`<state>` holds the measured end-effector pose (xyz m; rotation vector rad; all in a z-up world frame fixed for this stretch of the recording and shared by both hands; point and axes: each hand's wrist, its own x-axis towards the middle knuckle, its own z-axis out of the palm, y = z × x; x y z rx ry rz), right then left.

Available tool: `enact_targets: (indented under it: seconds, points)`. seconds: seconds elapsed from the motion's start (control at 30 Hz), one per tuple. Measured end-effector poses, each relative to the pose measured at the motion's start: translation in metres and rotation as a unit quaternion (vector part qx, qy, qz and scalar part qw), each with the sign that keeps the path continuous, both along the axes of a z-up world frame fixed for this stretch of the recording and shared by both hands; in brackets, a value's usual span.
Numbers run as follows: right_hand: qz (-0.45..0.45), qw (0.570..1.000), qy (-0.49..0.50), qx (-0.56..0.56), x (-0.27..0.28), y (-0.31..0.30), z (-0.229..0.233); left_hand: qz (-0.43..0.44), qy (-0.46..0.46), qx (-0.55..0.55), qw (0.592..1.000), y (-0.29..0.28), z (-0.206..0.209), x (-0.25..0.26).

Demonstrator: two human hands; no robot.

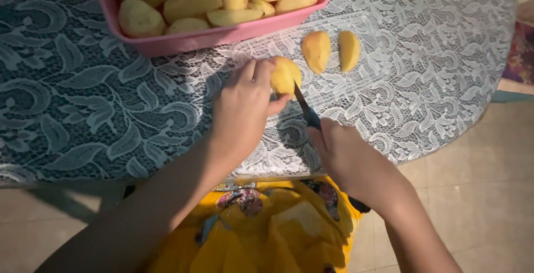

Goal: Cutting peeled potatoes into smaller pieces using a utility knife.

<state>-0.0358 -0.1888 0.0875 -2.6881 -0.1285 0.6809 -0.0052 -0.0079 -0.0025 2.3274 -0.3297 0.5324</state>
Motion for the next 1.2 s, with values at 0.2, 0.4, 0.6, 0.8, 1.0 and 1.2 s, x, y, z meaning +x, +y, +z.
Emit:
enact_targets:
  seconds: [0.2,0.4,0.6,0.8,1.0,1.2]
  points:
    - [-0.109,0.988,0.106,-0.028,-0.017,0.011,0.02,0.008,0.011,0.0,1.0,-0.003,-0.006,0.001]
    - [0.159,0.965,-0.156,0.137,-0.049,-0.046,0.018,-0.001,0.015,0.009,1.0,0.0,-0.002,0.001]
    - [-0.323,0.946,-0.011,-0.027,-0.004,-0.083,0.028,-0.007,0.041,0.036,0.998,-0.003,0.016,0.009]
    - [-0.195,0.942,-0.238,-0.136,0.028,-0.102,-0.071,0.011,0.082,0.079,0.993,-0.021,0.022,0.015]
    - [-0.092,0.874,-0.456,-0.14,0.042,-0.065,-0.052,-0.005,0.105,0.094,0.99,-0.019,0.024,0.022]
    - [-0.076,0.908,-0.411,0.004,0.091,-0.018,-0.05,-0.057,0.168,0.095,0.979,-0.014,0.036,0.026]
